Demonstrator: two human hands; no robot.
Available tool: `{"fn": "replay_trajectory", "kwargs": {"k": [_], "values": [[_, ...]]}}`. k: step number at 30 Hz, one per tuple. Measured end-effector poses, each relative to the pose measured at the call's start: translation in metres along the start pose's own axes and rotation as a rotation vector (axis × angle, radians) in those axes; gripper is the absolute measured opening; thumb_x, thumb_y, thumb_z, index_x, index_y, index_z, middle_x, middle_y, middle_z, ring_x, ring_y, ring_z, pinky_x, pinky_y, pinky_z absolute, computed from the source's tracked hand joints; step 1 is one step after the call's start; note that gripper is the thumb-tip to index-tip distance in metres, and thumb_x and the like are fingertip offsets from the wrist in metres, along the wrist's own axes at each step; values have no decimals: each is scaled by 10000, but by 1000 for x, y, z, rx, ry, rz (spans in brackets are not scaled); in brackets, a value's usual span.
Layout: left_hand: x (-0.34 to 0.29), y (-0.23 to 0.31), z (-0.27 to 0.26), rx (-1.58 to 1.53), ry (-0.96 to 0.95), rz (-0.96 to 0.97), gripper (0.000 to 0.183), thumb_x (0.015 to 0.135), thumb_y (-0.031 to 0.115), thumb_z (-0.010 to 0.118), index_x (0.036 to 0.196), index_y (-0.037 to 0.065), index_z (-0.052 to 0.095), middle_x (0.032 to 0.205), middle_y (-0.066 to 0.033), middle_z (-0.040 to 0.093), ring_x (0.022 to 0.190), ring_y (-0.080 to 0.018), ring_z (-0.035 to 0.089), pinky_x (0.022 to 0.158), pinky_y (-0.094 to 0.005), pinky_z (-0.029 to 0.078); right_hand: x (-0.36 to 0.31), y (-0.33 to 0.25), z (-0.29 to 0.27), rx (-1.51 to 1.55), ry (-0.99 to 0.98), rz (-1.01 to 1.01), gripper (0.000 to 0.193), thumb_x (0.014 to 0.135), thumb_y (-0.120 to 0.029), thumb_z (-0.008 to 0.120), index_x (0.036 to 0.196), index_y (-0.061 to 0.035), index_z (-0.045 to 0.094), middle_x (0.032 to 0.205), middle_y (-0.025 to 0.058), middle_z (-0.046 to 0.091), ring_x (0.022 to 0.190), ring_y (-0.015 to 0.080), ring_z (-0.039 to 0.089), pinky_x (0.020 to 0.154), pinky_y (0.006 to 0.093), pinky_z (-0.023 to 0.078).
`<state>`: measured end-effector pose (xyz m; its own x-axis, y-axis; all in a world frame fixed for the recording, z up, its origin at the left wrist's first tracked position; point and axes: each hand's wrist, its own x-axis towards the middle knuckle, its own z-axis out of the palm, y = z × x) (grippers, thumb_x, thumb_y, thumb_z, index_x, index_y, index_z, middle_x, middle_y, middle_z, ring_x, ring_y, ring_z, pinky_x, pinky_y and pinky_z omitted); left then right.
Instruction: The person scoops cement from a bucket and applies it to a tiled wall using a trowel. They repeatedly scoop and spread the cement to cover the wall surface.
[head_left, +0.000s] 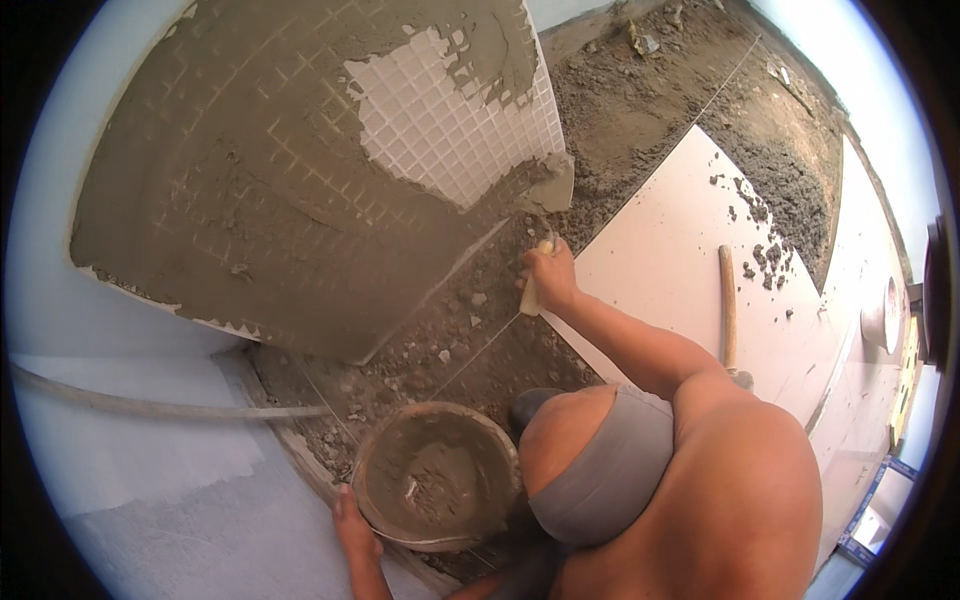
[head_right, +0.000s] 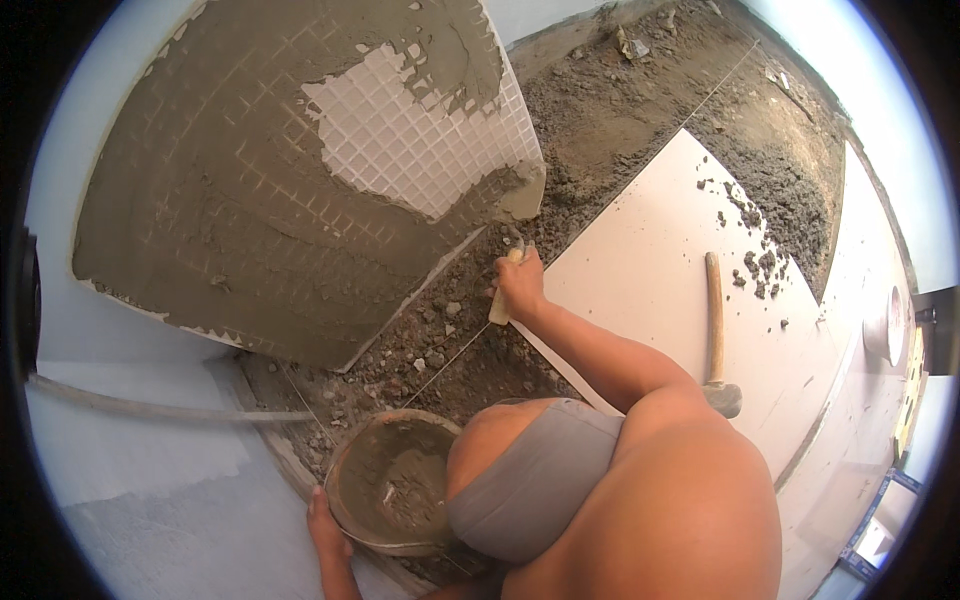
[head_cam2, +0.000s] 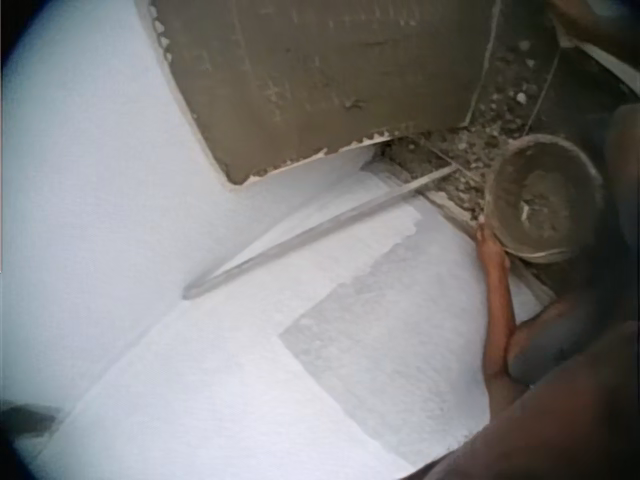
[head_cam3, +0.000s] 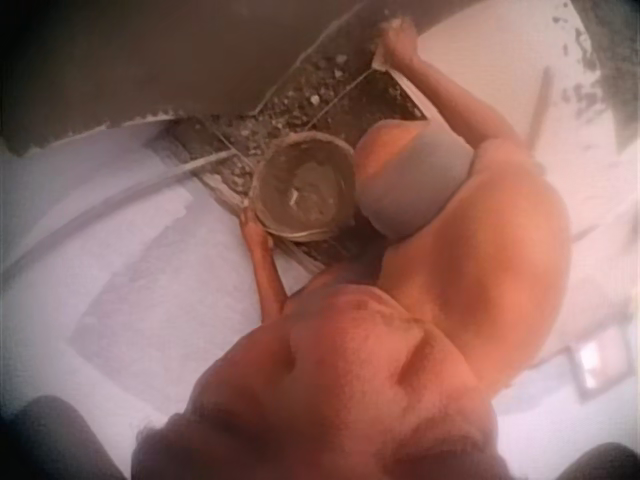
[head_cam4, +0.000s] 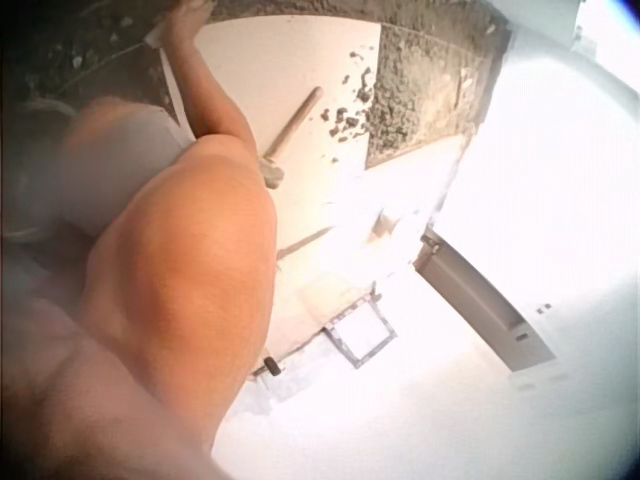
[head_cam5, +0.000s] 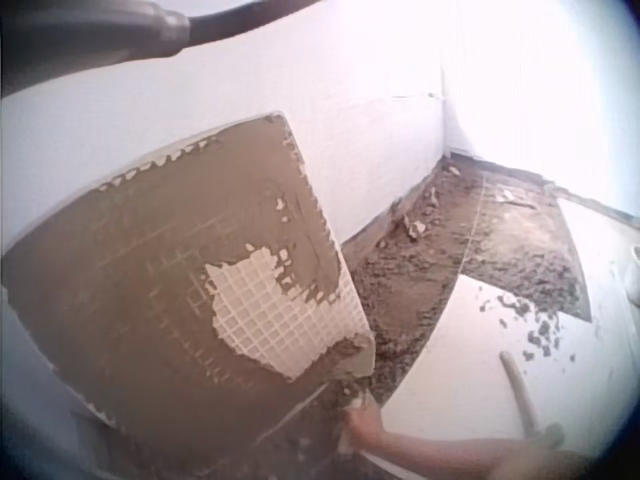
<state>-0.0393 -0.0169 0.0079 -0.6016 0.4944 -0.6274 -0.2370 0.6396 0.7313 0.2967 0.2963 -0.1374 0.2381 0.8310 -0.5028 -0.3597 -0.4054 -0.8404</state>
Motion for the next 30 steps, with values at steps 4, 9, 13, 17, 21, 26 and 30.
{"fn": "replay_trajectory", "kwargs": {"k": [4,9,13,17,21,26,30], "values": [[8,-7,-7,-24,-80,41,497,1009,375,500,1259,-53,539,1209,-164,604,1078,-261,587,939,-367,468,20,7,-1,28,17,-4,304,829,-23,588,1059,-34,387,851,118,508,602,224,556,506,395,546],[4,0,0,-2,-30,26,517,1006,380,502,1287,-54,515,1227,-174,593,1092,-273,584,953,-377,466,31,2,12,-42,60,-25,332,863,-91,641,1053,-43,373,850,120,505,649,224,579,495,378,534],[10,-3,-1,7,-16,-9,551,1001,387,510,1322,-58,470,1263,-189,567,1110,-289,578,966,-387,465,38,-1,26,-297,126,-193,360,871,-144,654,1070,-27,378,869,155,532,715,256,606,552,410,525],[6,1,1,25,45,-34,549,1000,381,515,1313,-67,470,1258,-190,568,1112,-289,577,959,-385,470,26,-47,64,-432,161,-601,392,880,-220,640,1083,12,398,893,251,587,762,370,612,707,465,483],[9,-1,-1,1,-55,23,513,1005,369,509,1268,-72,514,1215,-178,595,1094,-277,584,937,-379,475,29,-103,85,-460,90,-762,362,896,-189,614,1078,16,378,892,285,591,799,417,613,723,497,470],[13,-7,-6,-8,-37,15,491,1009,363,501,1238,-70,540,1192,-169,609,1070,-268,594,922,-373,478,-15,-140,103,-482,-194,-683,340,922,-172,596,1090,4,358,881,247,585,722,385,616,659,499,492],[9,-3,-2,5,-45,8,500,1006,359,506,1254,-74,529,1200,-173,606,1070,-268,593,928,-375,477,-21,-94,85,-308,-275,-818,314,928,-192,601,1088,-30,385,903,139,541,639,263,579,592,405,538]]}}
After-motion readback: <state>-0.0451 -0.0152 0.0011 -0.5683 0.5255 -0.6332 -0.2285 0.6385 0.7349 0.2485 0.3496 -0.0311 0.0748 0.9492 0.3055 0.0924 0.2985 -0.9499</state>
